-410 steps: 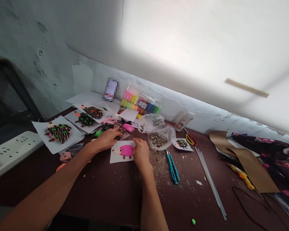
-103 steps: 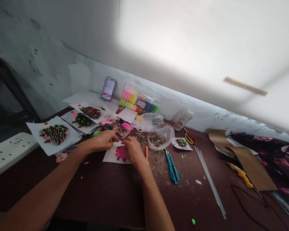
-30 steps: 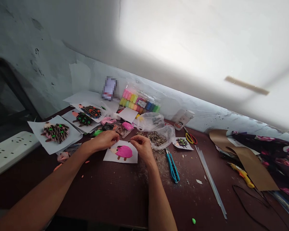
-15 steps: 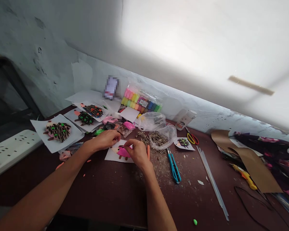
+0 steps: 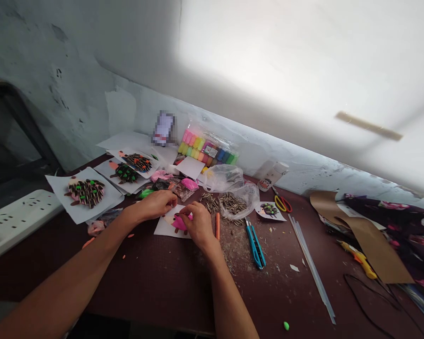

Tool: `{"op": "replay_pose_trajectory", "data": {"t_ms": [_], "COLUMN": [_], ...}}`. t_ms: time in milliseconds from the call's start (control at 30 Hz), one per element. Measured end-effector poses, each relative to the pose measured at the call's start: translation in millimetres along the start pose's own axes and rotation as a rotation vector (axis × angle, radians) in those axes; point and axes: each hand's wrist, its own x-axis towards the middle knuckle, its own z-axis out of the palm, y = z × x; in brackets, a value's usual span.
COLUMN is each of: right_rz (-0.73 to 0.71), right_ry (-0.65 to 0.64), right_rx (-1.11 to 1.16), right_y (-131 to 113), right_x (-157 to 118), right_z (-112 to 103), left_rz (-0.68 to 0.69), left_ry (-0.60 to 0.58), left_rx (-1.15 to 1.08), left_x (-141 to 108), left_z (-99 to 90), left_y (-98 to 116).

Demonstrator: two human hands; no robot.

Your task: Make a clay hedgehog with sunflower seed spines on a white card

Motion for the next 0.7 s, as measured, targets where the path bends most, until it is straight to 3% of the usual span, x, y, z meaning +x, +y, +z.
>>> {"op": "replay_pose_trajectory", "data": {"t_ms": [700], "right_rz": [-0.058], "right_ry": [-0.048], "right_rx": [-0.177], "right_y": [2.6], "right_x": [1.0], "right_z": [2.2], "left_rz": [0.000], "left_ry": [-0.014], "left_rx": [0.014], "left_x": [0.1], "left_z": [0.0], "left_y": [0.2]}}
